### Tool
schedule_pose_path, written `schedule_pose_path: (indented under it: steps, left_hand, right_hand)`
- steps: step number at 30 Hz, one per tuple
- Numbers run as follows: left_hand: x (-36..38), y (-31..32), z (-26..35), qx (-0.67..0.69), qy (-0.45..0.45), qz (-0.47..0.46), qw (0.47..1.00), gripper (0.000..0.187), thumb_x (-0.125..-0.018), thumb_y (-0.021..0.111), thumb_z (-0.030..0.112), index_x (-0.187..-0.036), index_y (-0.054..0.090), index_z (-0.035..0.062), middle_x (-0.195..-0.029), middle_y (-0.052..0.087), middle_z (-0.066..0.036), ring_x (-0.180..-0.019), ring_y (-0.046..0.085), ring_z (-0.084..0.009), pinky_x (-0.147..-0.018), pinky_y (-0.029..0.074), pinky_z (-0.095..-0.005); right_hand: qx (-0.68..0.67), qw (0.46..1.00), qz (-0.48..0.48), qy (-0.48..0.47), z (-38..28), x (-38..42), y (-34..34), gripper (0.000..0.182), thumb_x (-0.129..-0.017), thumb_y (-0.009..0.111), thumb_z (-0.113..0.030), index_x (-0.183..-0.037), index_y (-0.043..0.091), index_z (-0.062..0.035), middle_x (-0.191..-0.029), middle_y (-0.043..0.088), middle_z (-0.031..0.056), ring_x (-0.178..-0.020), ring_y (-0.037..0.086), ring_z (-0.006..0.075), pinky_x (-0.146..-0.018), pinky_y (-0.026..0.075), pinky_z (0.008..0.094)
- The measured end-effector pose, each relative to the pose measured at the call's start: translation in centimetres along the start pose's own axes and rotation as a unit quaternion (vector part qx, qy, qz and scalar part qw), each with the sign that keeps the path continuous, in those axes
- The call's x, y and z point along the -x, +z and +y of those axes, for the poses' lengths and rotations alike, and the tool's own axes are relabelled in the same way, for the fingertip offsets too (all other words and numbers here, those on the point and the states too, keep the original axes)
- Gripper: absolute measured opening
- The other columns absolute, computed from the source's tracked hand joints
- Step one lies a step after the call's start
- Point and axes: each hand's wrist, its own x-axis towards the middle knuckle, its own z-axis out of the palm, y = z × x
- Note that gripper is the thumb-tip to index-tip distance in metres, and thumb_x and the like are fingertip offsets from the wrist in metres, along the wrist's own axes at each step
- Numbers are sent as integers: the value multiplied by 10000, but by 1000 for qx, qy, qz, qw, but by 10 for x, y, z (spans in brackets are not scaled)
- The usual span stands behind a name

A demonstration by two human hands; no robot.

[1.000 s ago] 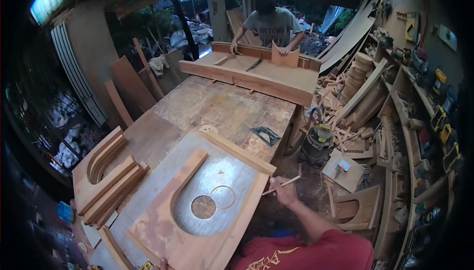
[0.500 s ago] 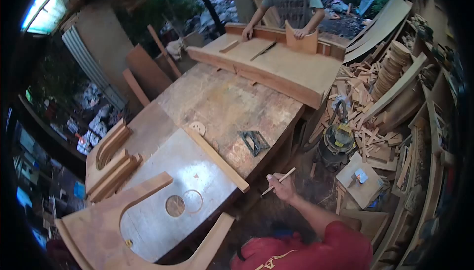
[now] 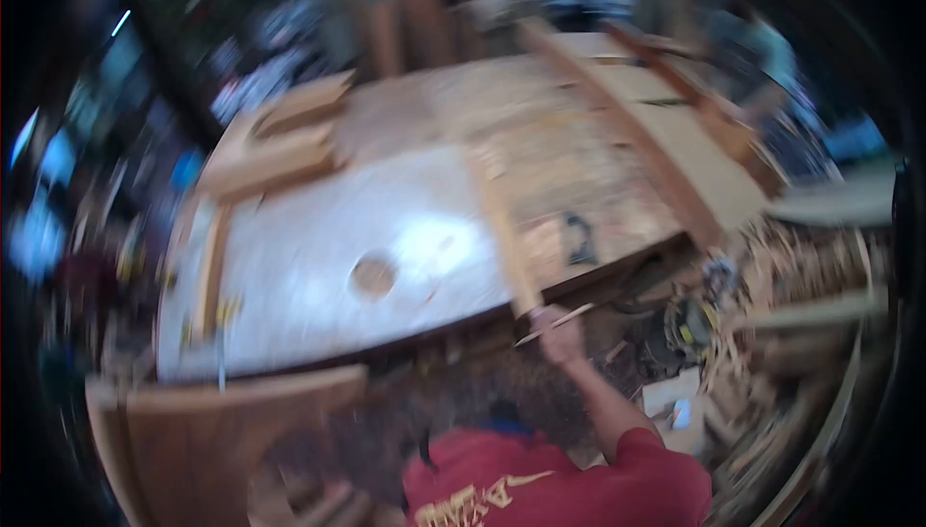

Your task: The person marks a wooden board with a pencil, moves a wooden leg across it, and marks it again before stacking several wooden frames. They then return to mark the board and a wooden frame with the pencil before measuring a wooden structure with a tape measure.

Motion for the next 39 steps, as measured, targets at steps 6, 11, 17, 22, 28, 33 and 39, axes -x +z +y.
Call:
schedule_pose_path:
  steps: [6,11,17,22,28,33,39]
  left_hand:
    - [-41,78,-176,-16,40,-11,999,422,-839,788,336,-1070,694,-4,-990,699,-180,-915,664,-363,-811,513,-422]
    - [-83,177,-307,-22,135,-51,989,384,-830,758,334,-1058,680,36,-964,673,-144,-892,673,-353,-769,534,-455]
    - [-111,258,-414,-74,181,-92,976,162,-814,697,191,-946,677,99,-976,660,-52,-985,650,-247,-813,537,-420]
    - [-119,355,-493,-142,257,-94,951,121,-854,630,173,-954,695,153,-996,605,17,-1060,565,-170,-876,467,-366]
    - [-130,415,-560,-228,318,-117,913,117,-882,598,235,-927,706,221,-1010,614,36,-1073,567,-145,-937,427,-360]
    - [-140,467,-590,-245,301,-140,911,153,-903,574,262,-974,708,242,-1042,625,41,-1120,574,-149,-1047,352,-399]
    - [-127,483,-625,-323,259,-248,876,252,-943,533,264,-1115,706,328,-1098,637,58,-1176,567,-138,-1090,308,-405]
  right_hand:
    - [80,994,-48,-56,6,25,51,419,-1065,525,-284,-1202,683,78,-1044,721,181,-919,643,241,-842,489,383]
    - [151,966,-208,10,-64,78,140,531,-1057,562,-383,-726,404,2,-641,344,0,-635,375,128,-561,323,332]
    - [210,918,-335,14,-115,133,216,448,-1071,537,-325,-808,526,37,-666,524,56,-649,449,144,-570,371,358]
    - [216,892,-369,146,-95,180,232,387,-1072,531,-243,-774,510,1,-661,500,28,-614,429,120,-547,381,343]
    - [182,909,-344,151,-77,208,237,425,-1072,542,-346,-772,536,-45,-625,487,-6,-530,401,72,-470,301,272]
    - [269,875,-371,154,-73,203,235,378,-1059,534,-253,-970,668,89,-824,672,116,-740,605,220,-692,495,375]
    - [232,886,-321,242,15,191,187,340,-1050,544,-208,-1038,692,97,-947,722,132,-851,630,220,-807,512,378]
